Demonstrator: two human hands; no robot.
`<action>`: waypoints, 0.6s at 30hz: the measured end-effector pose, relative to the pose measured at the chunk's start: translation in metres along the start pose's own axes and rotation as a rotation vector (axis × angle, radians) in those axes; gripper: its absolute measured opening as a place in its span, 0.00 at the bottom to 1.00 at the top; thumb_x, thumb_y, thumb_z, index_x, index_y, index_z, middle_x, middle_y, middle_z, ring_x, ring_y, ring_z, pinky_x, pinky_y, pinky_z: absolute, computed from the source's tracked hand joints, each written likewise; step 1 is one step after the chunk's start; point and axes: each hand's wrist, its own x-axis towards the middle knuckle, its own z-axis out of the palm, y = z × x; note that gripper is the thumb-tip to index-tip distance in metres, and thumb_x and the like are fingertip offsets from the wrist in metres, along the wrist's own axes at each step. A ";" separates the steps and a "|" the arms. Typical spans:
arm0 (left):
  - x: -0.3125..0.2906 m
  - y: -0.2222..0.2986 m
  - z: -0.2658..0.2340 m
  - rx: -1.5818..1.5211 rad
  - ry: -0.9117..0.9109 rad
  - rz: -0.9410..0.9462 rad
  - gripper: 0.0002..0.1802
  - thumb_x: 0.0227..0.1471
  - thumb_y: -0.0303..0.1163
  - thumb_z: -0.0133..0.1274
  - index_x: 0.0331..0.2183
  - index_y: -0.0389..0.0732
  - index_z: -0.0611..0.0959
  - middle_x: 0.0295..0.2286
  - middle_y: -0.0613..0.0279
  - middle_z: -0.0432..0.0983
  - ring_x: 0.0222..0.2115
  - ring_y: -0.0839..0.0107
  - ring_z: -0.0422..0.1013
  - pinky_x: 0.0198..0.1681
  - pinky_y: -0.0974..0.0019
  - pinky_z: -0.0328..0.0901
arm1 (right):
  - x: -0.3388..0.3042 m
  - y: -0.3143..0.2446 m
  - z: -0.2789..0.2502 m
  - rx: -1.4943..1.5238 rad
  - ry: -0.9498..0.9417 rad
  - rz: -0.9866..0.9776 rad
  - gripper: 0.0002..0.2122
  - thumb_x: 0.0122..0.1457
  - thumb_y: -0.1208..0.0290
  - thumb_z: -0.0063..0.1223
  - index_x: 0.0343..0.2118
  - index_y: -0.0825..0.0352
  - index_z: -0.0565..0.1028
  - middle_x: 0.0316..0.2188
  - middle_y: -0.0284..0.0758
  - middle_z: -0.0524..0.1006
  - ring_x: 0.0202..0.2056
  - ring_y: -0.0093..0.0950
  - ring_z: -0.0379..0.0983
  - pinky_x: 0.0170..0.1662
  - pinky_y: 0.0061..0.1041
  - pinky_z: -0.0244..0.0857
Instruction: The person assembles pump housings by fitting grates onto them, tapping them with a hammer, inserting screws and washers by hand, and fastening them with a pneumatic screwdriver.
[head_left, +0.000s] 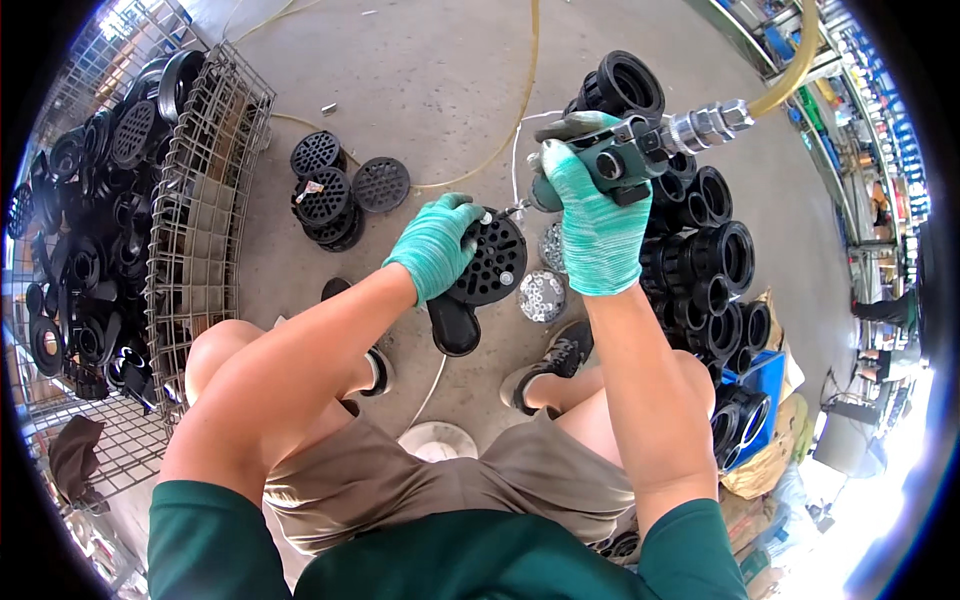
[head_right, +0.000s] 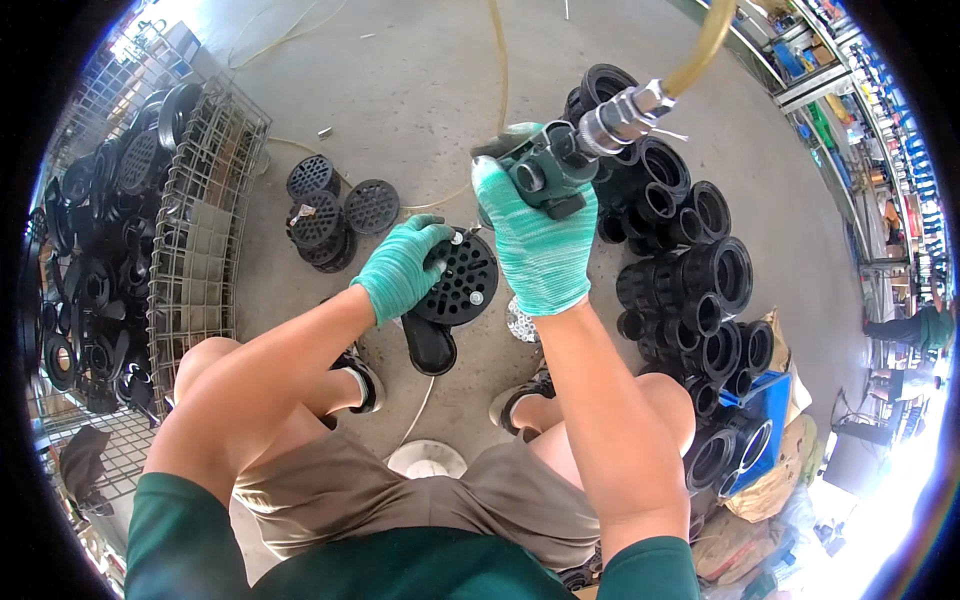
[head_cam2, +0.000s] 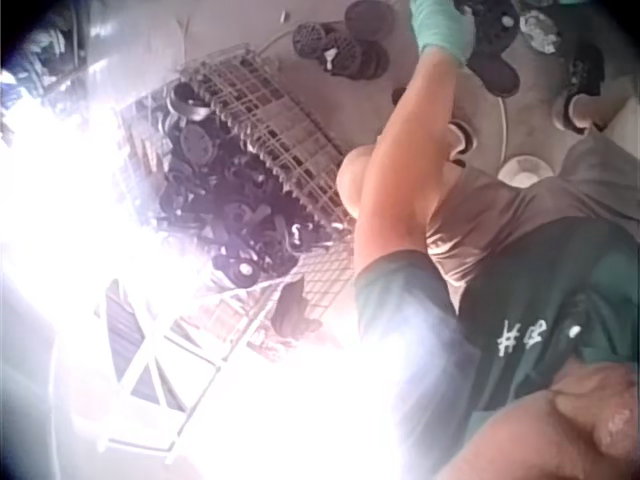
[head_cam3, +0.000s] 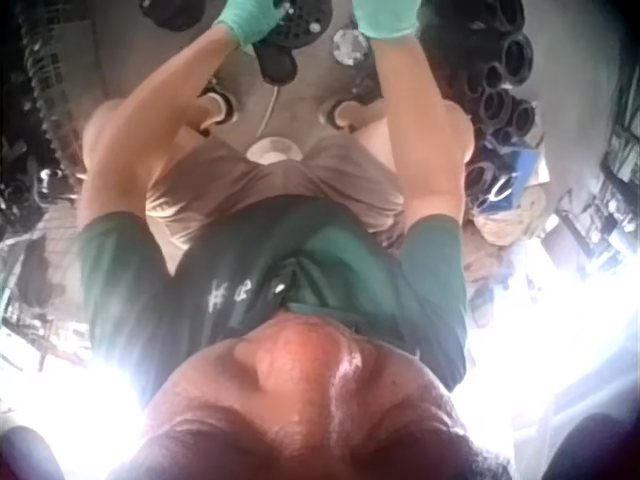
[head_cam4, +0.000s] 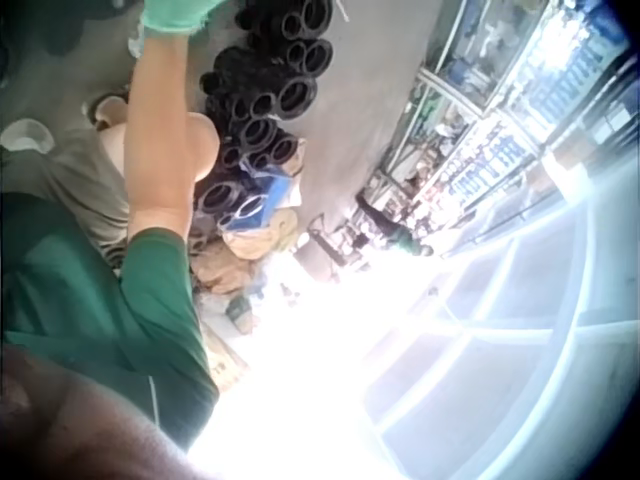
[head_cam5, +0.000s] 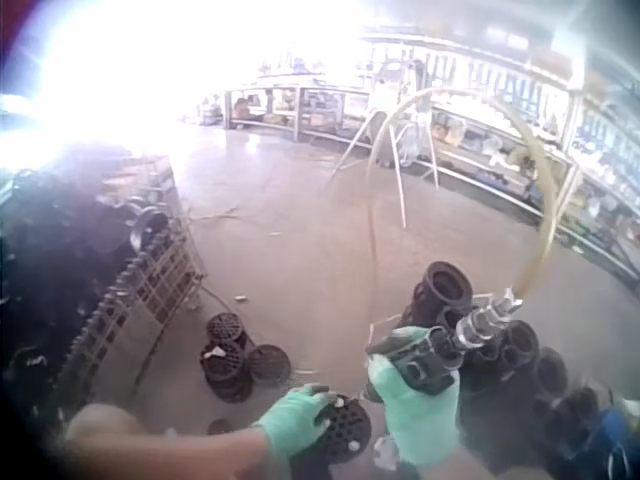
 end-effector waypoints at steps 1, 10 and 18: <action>0.000 -0.002 0.003 -0.024 0.007 -0.021 0.25 0.46 0.22 0.60 0.50 0.37 0.80 0.53 0.46 0.70 0.52 0.46 0.69 0.57 0.54 0.65 | 0.002 0.003 0.001 -0.029 -0.022 -0.007 0.15 0.55 0.80 0.64 0.45 0.66 0.75 0.35 0.29 0.80 0.33 0.16 0.75 0.36 0.18 0.72; 0.002 -0.010 0.005 -0.218 -0.052 -0.134 0.25 0.49 0.19 0.56 0.51 0.38 0.78 0.49 0.48 0.72 0.50 0.48 0.70 0.56 0.54 0.66 | 0.005 0.020 0.009 -0.106 -0.030 -0.015 0.14 0.55 0.79 0.64 0.44 0.66 0.76 0.35 0.29 0.80 0.35 0.17 0.76 0.42 0.20 0.72; 0.001 -0.016 0.010 -0.220 0.002 -0.110 0.23 0.49 0.23 0.55 0.50 0.42 0.80 0.48 0.49 0.76 0.49 0.47 0.71 0.55 0.51 0.66 | 0.006 0.028 0.015 -0.146 -0.056 -0.029 0.14 0.55 0.79 0.64 0.45 0.66 0.75 0.36 0.31 0.80 0.35 0.20 0.77 0.42 0.23 0.73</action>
